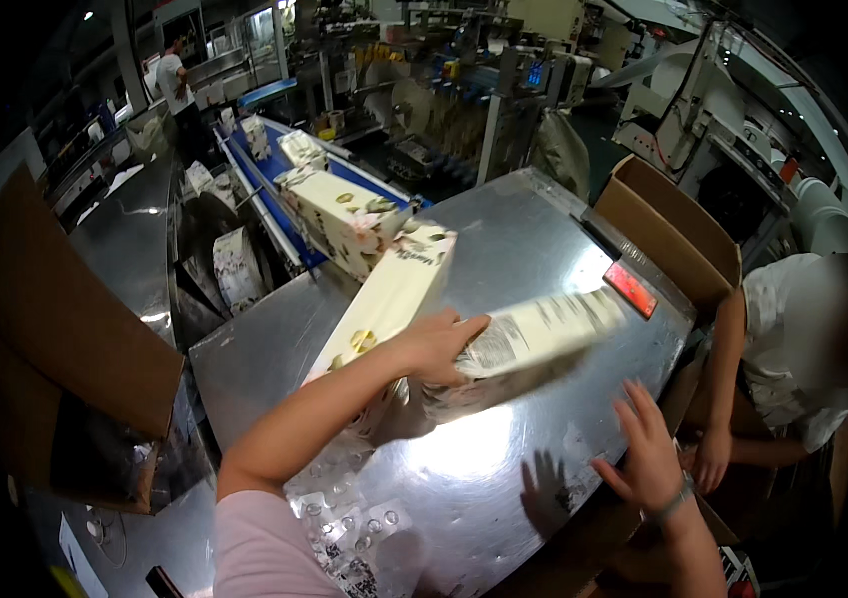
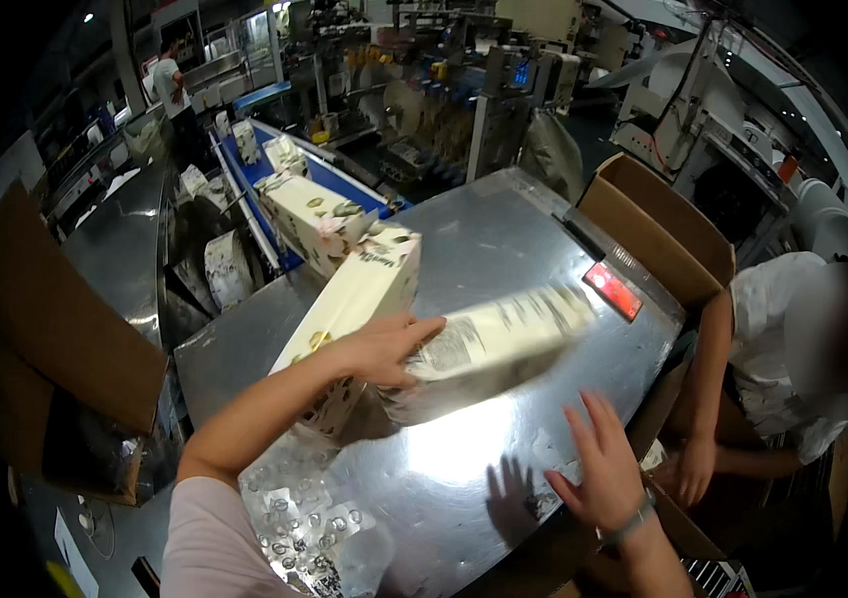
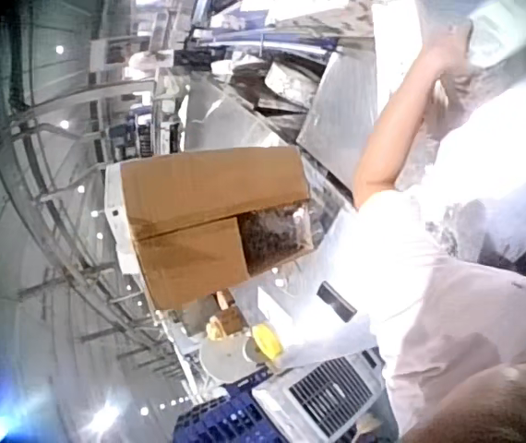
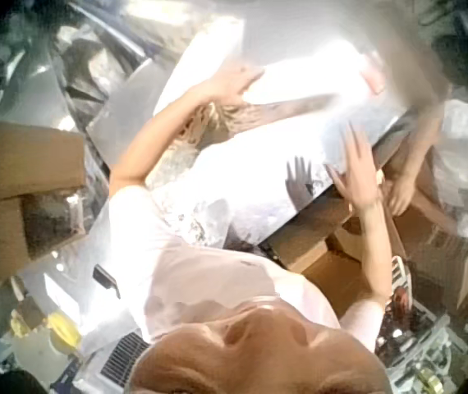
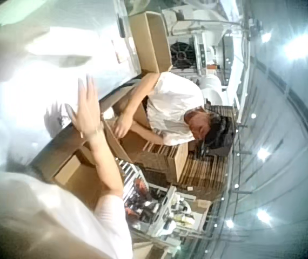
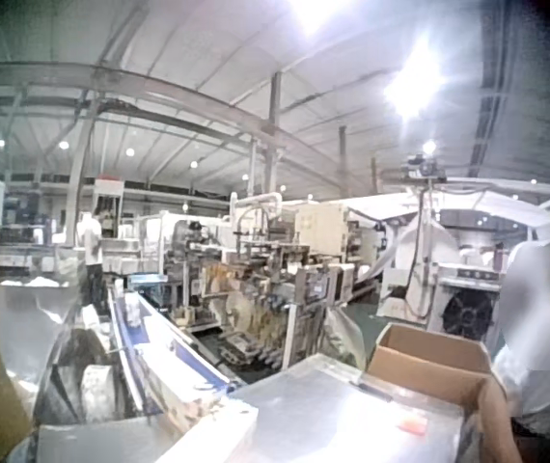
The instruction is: The person writes on a document with a pen before picking up paper cartons and placing them into cardboard boxes.
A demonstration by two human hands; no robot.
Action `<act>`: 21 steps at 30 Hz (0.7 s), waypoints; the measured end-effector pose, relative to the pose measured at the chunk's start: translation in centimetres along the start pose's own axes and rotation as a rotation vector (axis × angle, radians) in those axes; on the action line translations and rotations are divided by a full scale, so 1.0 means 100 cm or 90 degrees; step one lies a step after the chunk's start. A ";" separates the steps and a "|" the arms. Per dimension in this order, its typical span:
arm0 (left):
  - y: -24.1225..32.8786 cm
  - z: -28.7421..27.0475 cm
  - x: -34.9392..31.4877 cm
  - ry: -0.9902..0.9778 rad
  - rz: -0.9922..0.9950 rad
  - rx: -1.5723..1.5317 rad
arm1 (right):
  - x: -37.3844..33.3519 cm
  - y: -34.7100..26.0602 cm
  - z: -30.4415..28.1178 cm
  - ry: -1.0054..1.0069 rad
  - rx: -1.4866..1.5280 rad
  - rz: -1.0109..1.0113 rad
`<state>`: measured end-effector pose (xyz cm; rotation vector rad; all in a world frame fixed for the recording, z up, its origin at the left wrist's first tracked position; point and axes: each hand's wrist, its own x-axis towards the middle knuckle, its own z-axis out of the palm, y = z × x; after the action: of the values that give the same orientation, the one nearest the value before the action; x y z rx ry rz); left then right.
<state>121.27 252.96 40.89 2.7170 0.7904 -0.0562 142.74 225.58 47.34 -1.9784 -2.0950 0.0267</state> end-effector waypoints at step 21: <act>-0.051 0.000 0.043 0.061 -0.151 0.324 | 0.027 0.071 0.102 0.018 0.735 0.439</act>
<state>122.21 259.21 38.93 3.0921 1.2748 -0.2056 147.52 230.46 36.57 -1.6978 -0.8316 1.0405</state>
